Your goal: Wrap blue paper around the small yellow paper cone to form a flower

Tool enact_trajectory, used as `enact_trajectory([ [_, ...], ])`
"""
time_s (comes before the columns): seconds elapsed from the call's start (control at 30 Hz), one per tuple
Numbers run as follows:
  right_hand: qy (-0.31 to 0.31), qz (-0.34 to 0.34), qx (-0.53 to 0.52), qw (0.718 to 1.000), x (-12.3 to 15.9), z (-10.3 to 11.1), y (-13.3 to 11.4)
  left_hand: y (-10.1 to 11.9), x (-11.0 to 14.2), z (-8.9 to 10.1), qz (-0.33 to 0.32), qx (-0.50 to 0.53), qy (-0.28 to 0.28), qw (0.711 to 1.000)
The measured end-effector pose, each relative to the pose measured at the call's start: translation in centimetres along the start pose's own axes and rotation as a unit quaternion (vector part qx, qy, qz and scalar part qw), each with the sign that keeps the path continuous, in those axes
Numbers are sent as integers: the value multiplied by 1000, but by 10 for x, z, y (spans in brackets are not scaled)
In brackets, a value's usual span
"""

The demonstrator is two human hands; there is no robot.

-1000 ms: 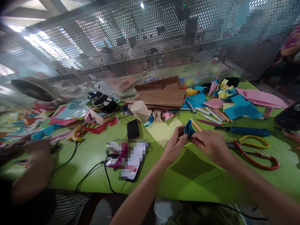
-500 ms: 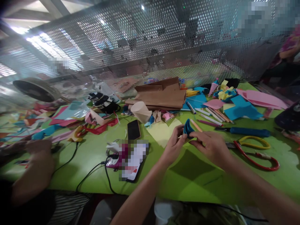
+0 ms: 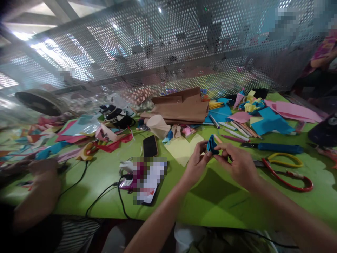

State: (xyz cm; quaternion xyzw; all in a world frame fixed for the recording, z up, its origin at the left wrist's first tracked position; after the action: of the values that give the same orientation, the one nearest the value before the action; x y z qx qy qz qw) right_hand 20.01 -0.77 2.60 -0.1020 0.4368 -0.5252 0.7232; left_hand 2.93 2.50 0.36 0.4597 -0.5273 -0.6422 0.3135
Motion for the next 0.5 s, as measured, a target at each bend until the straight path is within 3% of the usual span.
enact_trajectory([
  [0.5,-53,-61,-30,996,-4,1,2,0,1,0,-9,-43,-21,999],
])
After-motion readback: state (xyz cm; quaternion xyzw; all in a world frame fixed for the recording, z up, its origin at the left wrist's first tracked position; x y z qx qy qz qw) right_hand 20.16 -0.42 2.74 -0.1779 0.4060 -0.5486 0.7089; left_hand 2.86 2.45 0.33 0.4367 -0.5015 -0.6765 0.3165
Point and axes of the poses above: each hand's wrist, its own x-axis away from the middle knuckle, its own z-axis out of the back of the hand, y = z × x, the point moved 3 cm from there along -x, towards the middle knuckle, and after that the axes turned 3 degrees about -z, right-handed, at the moved point
